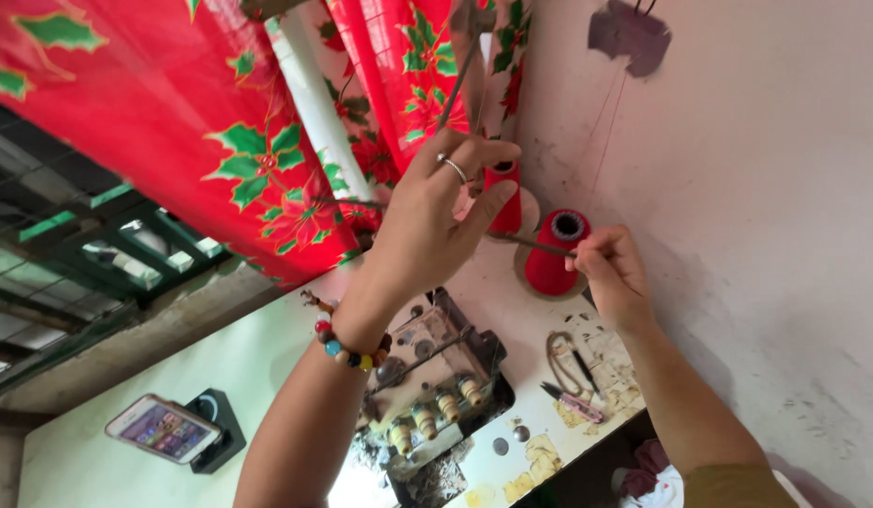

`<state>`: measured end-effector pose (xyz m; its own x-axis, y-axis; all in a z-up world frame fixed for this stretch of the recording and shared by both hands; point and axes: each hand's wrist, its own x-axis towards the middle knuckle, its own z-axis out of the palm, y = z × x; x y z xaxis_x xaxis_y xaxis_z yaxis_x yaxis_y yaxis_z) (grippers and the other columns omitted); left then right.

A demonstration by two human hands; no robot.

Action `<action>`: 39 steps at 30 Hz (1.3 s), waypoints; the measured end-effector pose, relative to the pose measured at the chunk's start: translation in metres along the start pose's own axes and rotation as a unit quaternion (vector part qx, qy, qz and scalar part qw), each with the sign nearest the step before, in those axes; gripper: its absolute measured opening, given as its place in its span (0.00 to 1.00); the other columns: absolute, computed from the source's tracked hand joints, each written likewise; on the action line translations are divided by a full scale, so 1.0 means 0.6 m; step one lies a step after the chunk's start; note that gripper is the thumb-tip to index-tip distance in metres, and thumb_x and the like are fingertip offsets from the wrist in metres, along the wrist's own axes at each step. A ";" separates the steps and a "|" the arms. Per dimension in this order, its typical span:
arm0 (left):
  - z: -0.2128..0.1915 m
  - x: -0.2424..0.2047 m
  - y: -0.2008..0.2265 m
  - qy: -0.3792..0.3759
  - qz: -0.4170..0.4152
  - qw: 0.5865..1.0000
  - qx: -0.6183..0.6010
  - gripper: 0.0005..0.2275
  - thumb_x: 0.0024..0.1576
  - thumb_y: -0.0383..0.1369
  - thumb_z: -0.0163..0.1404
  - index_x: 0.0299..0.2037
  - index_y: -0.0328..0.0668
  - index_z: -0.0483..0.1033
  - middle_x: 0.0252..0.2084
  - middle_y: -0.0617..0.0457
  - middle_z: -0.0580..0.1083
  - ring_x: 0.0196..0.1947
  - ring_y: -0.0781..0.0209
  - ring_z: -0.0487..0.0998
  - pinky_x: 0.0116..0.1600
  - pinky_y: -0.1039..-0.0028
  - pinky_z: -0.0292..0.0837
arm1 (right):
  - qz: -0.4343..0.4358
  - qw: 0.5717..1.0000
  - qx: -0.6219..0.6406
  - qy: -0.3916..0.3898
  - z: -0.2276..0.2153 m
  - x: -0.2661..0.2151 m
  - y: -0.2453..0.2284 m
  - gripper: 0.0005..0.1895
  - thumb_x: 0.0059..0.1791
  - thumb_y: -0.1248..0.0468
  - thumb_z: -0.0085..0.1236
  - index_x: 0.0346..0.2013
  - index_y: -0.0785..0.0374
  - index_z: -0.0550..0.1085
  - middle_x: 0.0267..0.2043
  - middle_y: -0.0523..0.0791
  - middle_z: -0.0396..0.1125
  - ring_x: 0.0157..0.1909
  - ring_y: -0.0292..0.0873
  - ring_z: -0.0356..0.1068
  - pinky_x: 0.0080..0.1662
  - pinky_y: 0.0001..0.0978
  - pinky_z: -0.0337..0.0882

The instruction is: The person threads a multi-needle industrial sewing machine, pulling red thread through guide loops and needles by hand and using a tool to assist with precision placement.

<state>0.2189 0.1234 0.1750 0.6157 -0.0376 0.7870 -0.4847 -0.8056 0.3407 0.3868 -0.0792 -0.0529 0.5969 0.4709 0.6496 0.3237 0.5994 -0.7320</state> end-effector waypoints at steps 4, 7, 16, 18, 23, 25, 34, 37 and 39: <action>0.001 -0.072 0.023 0.021 -0.004 0.999 0.037 0.10 0.64 0.30 0.53 0.55 0.47 0.74 0.36 0.52 0.71 0.41 0.49 0.78 0.47 0.61 0.77 | -0.031 0.986 -0.166 -0.006 0.034 0.026 0.024 0.09 0.57 0.66 0.55 0.49 0.66 0.68 0.31 0.41 0.60 0.36 0.34 0.63 0.49 0.34 0.66; 0.018 -0.134 0.022 0.035 -0.080 0.995 0.047 0.10 0.60 0.26 0.53 0.51 0.47 0.75 0.35 0.51 0.72 0.40 0.51 0.79 0.46 0.65 0.78 | -0.040 0.973 -0.227 0.002 0.074 0.049 0.004 0.11 0.57 0.62 0.61 0.48 0.67 0.73 0.27 0.39 0.51 0.34 0.33 0.59 0.43 0.29 0.63; 0.062 -0.217 0.054 0.094 -0.096 0.989 0.056 0.09 0.61 0.27 0.54 0.50 0.45 0.74 0.38 0.48 0.74 0.42 0.50 0.80 0.47 0.66 0.78 | -0.046 0.973 -0.175 -0.143 0.114 0.043 -0.020 0.08 0.56 0.59 0.63 0.44 0.60 0.81 0.30 0.37 0.47 0.33 0.28 0.53 0.41 0.23 0.62; 0.068 -0.215 0.079 0.113 -0.044 0.986 0.116 0.11 0.61 0.27 0.54 0.52 0.51 0.74 0.41 0.55 0.72 0.45 0.53 0.78 0.50 0.65 0.78 | -0.109 0.955 -0.246 -0.126 0.080 0.013 -0.003 0.06 0.54 0.60 0.67 0.41 0.60 0.82 0.33 0.42 0.53 0.35 0.34 0.61 0.42 0.29 0.63; 0.114 -0.189 0.150 -0.002 0.063 0.979 0.192 0.18 0.57 0.19 0.47 0.58 0.38 0.69 0.56 0.46 0.71 0.59 0.47 0.68 0.64 0.55 0.65 | -0.129 0.924 -0.349 -0.093 0.037 -0.123 -0.092 0.05 0.54 0.61 0.63 0.39 0.59 0.81 0.32 0.40 0.58 0.31 0.35 0.55 0.33 0.23 0.60; 0.159 -0.179 0.170 -0.071 0.087 0.973 0.201 0.28 0.48 0.16 0.47 0.63 0.41 0.68 0.64 0.47 0.70 0.69 0.47 0.63 0.74 0.49 0.60 | -0.153 0.919 -0.358 -0.066 0.013 -0.163 -0.114 0.06 0.53 0.62 0.65 0.40 0.62 0.82 0.31 0.40 0.59 0.31 0.36 0.56 0.33 0.24 0.61; 0.322 -0.158 0.120 -0.310 0.150 0.883 0.318 0.22 0.41 0.26 0.53 0.49 0.42 0.82 0.50 0.52 0.80 0.71 0.53 0.66 0.76 0.40 0.19 | -0.146 0.905 -0.399 0.002 -0.095 -0.217 -0.153 0.07 0.52 0.61 0.70 0.35 0.62 0.83 0.29 0.43 0.61 0.31 0.44 0.69 0.33 0.32 0.67; 0.309 -0.150 0.134 -0.343 0.072 0.901 0.256 0.05 0.55 0.35 0.58 0.33 0.46 0.84 0.28 0.52 0.80 0.42 0.52 0.85 0.76 0.50 0.37 | -0.147 0.915 -0.375 0.034 -0.132 -0.212 -0.140 0.07 0.56 0.64 0.65 0.38 0.66 0.81 0.28 0.45 0.58 0.30 0.38 0.58 0.36 0.30 0.62; 0.291 -0.139 0.156 -0.342 -0.023 0.931 0.127 0.15 0.62 0.41 0.51 0.28 0.41 0.80 0.23 0.51 0.76 0.25 0.50 0.82 0.41 0.60 0.76 | -0.121 0.924 -0.357 0.066 -0.144 -0.201 -0.147 0.08 0.57 0.65 0.65 0.42 0.69 0.80 0.28 0.44 0.56 0.31 0.36 0.62 0.35 0.26 0.62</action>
<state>0.2307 -0.0524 0.0513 0.9257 -0.2978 0.2331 -0.3393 -0.9263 0.1639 0.3496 -0.2447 -0.0844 0.5132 0.2686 0.8152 0.8325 0.0752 -0.5489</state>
